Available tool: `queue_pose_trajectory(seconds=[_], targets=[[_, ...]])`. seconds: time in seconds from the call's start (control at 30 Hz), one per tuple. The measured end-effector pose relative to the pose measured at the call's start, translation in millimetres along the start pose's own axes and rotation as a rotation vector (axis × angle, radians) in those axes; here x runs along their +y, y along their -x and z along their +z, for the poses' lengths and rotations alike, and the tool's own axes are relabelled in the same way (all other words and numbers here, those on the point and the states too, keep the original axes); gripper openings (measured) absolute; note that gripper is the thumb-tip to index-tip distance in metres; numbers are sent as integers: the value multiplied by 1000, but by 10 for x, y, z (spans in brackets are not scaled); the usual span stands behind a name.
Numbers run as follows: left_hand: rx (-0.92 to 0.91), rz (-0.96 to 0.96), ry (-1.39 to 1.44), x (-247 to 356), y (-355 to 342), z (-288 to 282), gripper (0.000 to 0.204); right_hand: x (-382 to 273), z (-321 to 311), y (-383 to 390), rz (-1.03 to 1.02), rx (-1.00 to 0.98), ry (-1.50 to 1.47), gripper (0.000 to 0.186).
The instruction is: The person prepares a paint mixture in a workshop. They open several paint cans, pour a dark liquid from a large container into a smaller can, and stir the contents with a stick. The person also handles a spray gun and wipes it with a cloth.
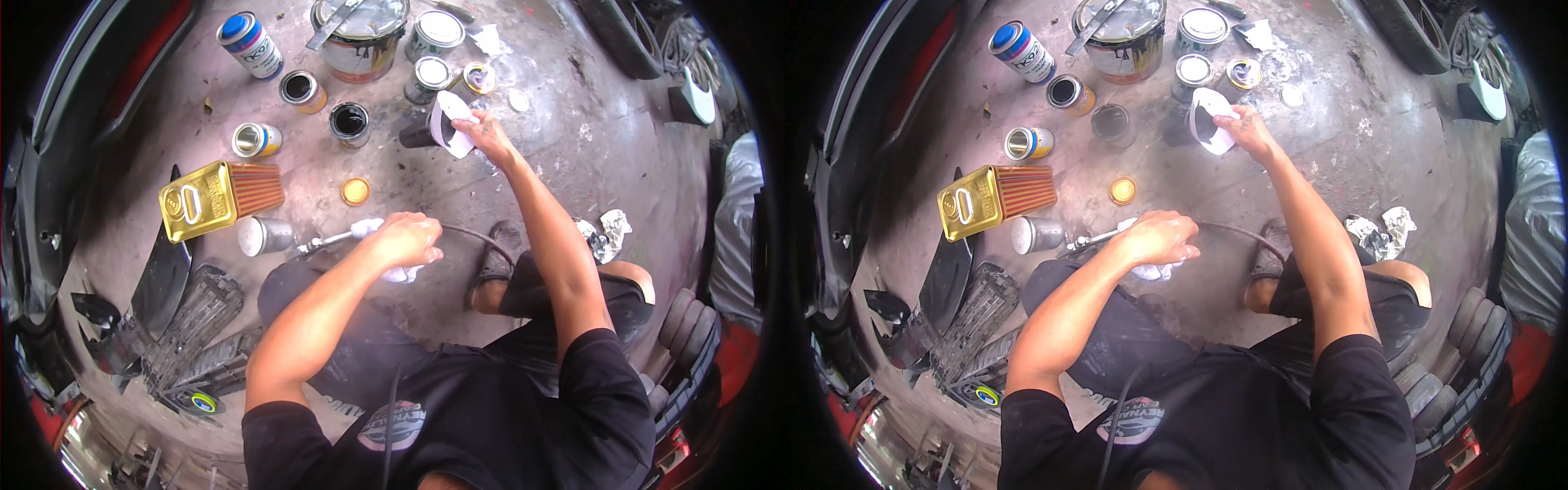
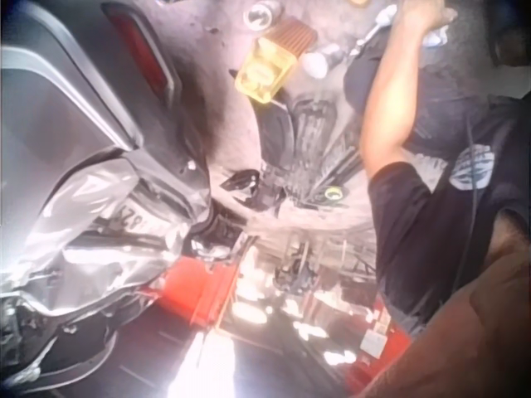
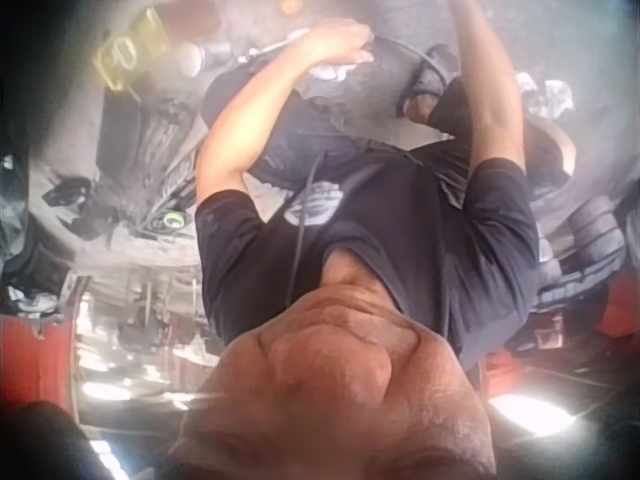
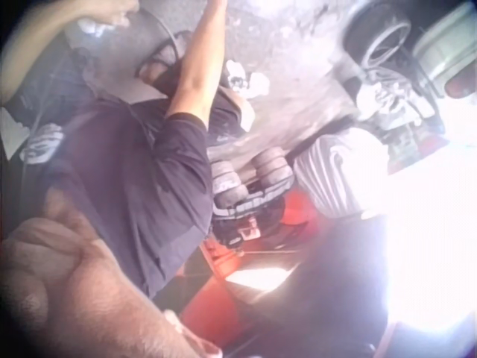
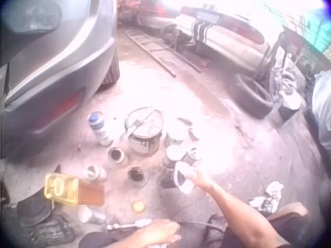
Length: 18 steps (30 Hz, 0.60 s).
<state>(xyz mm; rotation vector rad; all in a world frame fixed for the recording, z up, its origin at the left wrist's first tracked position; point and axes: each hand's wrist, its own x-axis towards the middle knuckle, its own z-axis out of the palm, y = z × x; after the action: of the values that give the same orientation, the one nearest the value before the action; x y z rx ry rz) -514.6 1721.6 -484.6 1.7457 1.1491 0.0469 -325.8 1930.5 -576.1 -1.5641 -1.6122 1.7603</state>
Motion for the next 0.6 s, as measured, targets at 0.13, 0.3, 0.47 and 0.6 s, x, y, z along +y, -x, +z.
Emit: queue_pose_trajectory(seconds=[0.13, 0.3, 0.47, 0.6], targets=[[36, 50, -38, -38, 4, 62, 35, -226, 20, 77, -186, 51, 303, 33], [28, 16, -21, 115, 29, -29, 29, -1303, 447, 262, -418, 40, 338, 28], [179, 110, -109, 239, 102, 81, 22, -2232, 1540, -26, -743, -80, 402, 27], [376, 195, -4, 375, 426, 154, 13, -2345, 2484, -775, -914, -40, 673, 28]])
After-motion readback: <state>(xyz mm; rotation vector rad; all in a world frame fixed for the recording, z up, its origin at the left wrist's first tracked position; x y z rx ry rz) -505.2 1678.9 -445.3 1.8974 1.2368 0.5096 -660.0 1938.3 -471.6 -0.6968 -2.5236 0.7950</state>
